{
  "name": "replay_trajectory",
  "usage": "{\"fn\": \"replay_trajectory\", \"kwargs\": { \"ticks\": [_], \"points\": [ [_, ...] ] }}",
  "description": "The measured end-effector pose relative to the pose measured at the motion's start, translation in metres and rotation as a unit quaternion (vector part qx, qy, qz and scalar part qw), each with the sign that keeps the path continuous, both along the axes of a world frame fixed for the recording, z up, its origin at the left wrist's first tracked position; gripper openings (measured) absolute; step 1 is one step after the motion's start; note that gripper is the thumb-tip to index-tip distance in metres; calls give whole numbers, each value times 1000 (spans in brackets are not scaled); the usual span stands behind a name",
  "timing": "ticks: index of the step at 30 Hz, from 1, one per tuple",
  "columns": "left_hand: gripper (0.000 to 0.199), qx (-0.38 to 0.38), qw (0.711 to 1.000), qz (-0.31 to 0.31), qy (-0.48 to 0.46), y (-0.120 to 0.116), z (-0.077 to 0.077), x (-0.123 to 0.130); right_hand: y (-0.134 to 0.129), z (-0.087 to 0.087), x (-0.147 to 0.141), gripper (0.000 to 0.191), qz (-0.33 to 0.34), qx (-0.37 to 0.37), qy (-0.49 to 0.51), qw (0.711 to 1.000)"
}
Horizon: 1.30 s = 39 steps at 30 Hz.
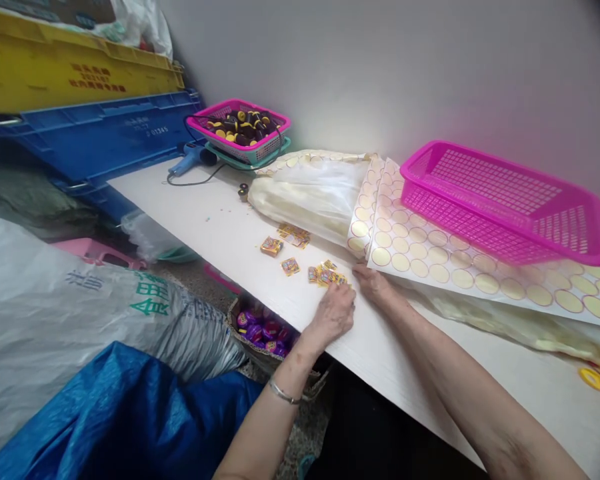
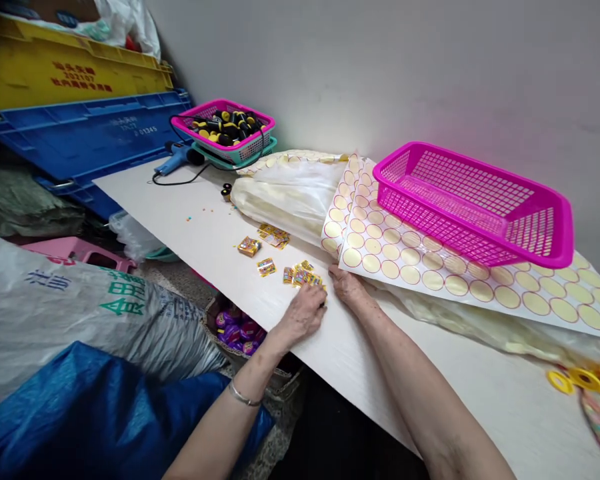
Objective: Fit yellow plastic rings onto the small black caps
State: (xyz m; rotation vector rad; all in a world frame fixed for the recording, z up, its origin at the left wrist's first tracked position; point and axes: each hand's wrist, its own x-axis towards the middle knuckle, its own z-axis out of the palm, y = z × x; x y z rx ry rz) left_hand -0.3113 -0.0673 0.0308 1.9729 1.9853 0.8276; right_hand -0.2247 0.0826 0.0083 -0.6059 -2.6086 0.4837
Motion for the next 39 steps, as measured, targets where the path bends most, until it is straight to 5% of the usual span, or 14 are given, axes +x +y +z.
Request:
{"fn": "replay_trajectory", "kwargs": {
  "ticks": [5, 10, 14, 18, 22, 30, 36, 39],
  "points": [
    [27, 113, 974, 90, -177, -18, 6, -21, -24, 4, 23, 27, -60, 25, -24, 998],
    [42, 210, 861, 313, -341, -82, -8, 2, -64, 2, 34, 27, -50, 46, -11, 998],
    [30, 151, 786, 458, -387, -119, -35, 16, -98, 3, 30, 26, -21, 33, -26, 999],
    [27, 63, 787, 370, -490, -115, -43, 20, -123, 7, 18, 24, 5, 23, -45, 999],
    [40, 86, 765, 298, -564, -101, -35, 22, -141, 10, 7, 22, 57, 16, -26, 998],
    [22, 131, 744, 329, -566, -101, -57, 23, -163, 14, 2, 20, 165, 10, -16, 986],
    [18, 107, 664, 393, -627, -99, -52, 16, -182, 20, 2, 17, 258, 43, -41, 964],
    [23, 111, 684, 383, -611, -102, -49, 10, -189, 19, 1, 15, 260, 54, -61, 962]
  ]
}}
